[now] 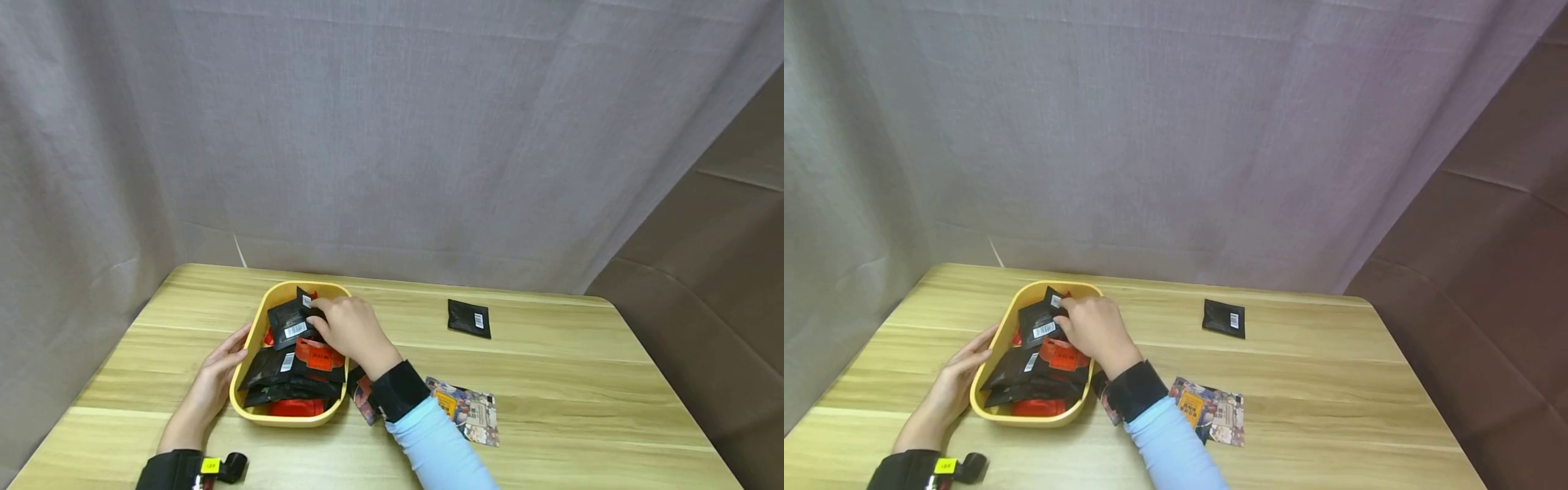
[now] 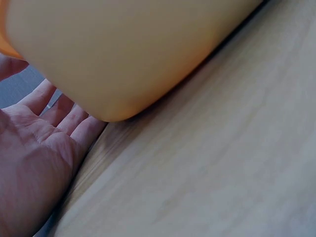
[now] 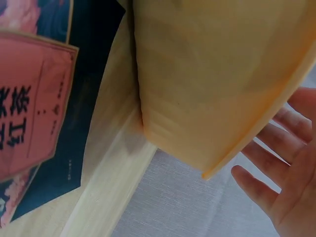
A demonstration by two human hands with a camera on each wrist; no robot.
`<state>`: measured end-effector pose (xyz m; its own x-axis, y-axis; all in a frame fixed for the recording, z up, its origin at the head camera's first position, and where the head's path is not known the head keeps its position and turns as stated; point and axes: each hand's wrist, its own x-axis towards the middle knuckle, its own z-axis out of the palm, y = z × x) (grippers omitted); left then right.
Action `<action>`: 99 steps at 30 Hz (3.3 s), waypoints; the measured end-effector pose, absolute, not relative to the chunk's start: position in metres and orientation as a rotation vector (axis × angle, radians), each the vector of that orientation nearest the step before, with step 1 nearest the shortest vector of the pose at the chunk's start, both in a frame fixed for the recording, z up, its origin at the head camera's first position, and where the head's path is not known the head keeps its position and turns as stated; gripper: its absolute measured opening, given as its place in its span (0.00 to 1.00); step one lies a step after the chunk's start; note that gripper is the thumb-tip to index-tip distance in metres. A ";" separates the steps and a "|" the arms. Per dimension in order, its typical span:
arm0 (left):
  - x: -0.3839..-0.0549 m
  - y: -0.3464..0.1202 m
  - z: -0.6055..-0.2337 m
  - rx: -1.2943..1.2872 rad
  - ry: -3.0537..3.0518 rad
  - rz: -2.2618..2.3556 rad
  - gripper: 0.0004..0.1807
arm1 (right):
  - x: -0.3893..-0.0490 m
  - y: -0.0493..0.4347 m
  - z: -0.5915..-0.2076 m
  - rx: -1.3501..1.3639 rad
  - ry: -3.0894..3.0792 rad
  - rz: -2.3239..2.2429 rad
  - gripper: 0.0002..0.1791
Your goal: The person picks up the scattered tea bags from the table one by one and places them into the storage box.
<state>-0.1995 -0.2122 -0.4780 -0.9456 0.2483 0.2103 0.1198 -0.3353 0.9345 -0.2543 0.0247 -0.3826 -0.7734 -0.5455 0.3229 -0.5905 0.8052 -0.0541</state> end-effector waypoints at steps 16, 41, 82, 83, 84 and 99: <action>-0.199 -0.212 -0.474 0.425 1.806 2.440 0.29 | -0.266 0.059 -0.380 0.785 -2.762 0.359 0.22; -0.195 -0.213 -0.473 0.322 1.847 2.397 0.30 | -0.301 0.243 -0.401 0.586 -3.093 0.494 0.44; -0.197 -0.209 -0.471 0.339 1.828 2.405 0.30 | -0.281 0.199 -0.401 0.769 -2.906 0.303 0.40; -0.197 -0.209 -0.471 0.335 1.833 2.403 0.30 | -0.279 0.189 -0.398 0.809 -2.881 0.313 0.40; -0.197 -0.209 -0.471 0.334 1.836 2.400 0.30 | -0.276 0.179 -0.396 0.849 -2.857 0.319 0.39; -0.196 -0.217 -0.470 0.334 1.862 2.381 0.31 | -0.233 0.045 -0.378 1.250 -2.635 0.244 0.40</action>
